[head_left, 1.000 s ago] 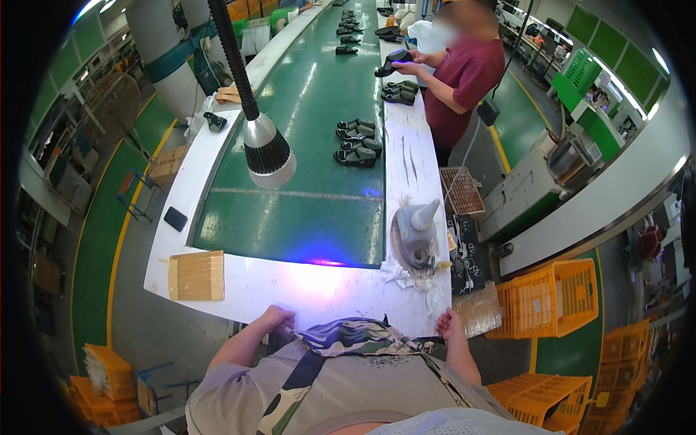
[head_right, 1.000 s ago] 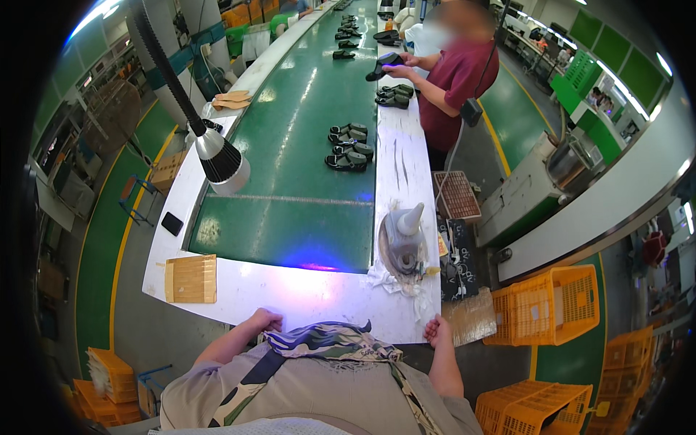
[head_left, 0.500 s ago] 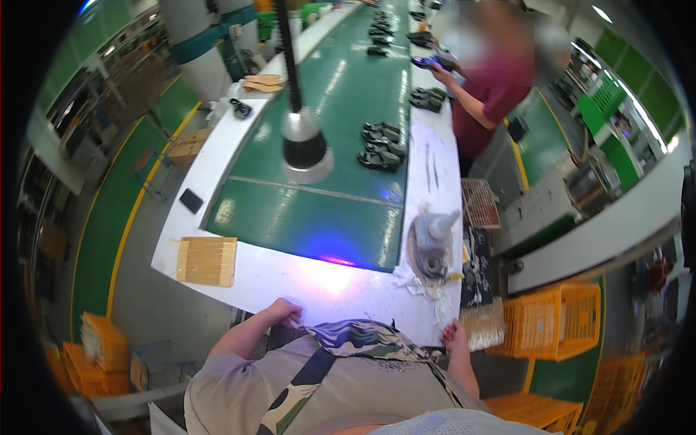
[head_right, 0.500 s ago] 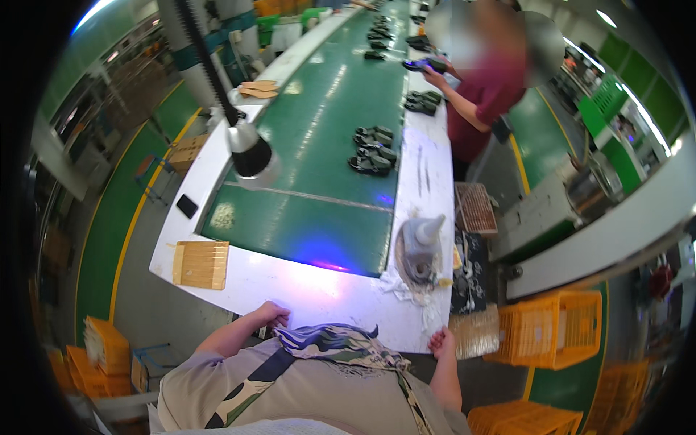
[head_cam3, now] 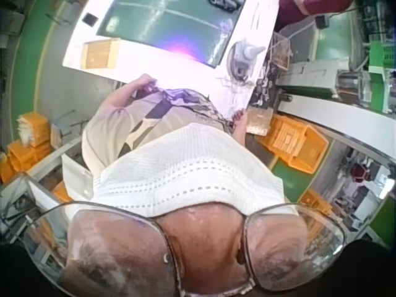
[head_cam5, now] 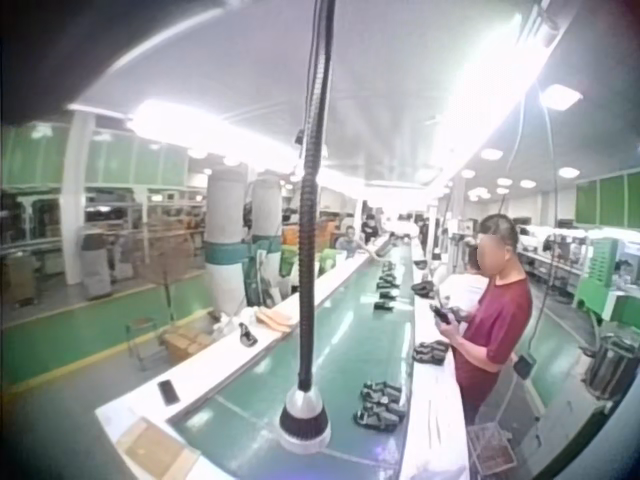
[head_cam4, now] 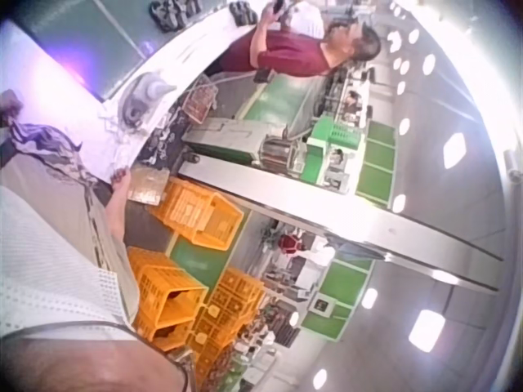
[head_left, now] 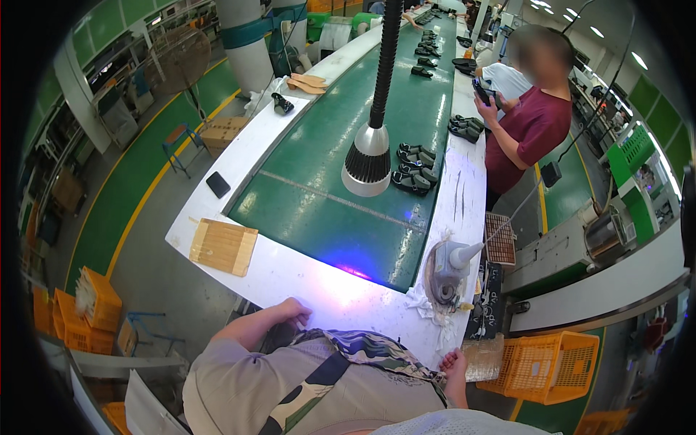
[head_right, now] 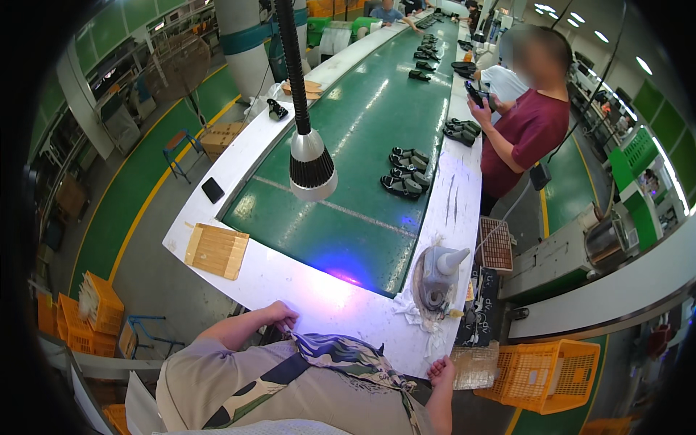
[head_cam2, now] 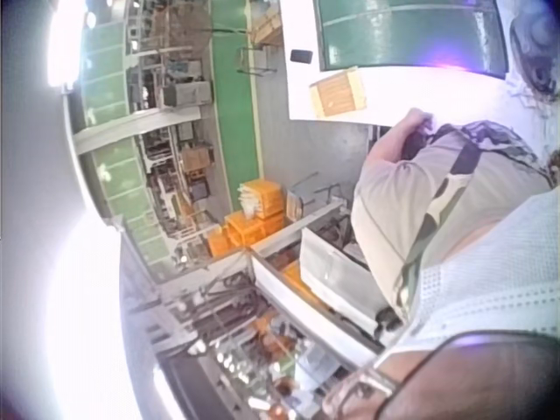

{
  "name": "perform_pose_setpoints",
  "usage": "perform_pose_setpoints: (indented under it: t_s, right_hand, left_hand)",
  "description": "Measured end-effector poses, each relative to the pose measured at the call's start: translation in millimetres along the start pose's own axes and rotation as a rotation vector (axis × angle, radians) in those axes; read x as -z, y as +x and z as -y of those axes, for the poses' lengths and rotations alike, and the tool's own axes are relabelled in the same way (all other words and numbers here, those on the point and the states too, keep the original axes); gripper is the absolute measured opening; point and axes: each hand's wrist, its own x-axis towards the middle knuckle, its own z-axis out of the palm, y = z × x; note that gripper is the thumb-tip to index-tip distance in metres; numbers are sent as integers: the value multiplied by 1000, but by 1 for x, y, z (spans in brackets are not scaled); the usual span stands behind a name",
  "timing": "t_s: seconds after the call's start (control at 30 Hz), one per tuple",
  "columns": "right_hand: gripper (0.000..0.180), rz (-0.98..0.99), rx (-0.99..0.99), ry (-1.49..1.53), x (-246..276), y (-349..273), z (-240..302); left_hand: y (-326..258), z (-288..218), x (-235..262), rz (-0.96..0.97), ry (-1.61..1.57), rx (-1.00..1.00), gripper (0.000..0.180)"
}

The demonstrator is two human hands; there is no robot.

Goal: Applying liquid to shoe soles using a brush and inspecting them under UV light on an industrial assembly line.

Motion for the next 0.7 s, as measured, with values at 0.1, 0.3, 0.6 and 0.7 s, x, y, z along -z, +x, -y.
perform_pose_setpoints:
  t_s: [0.1,0.3,0.6,0.7]
  right_hand:
    - [32,-3,7,-18,2,1,-2]
    - [32,35,4,19,2,5,-3]
    - [31,0,7,13,2,1,-4]
    - [28,37,33,-3,0,0,-3]
  left_hand:
    - [-1,-3,0,3,-23,14,38]
    - [-1,0,0,-18,-8,-14,35]
    - [6,7,-3,-28,-7,-29,34]
    - [11,11,-2,-50,-15,-27,34]
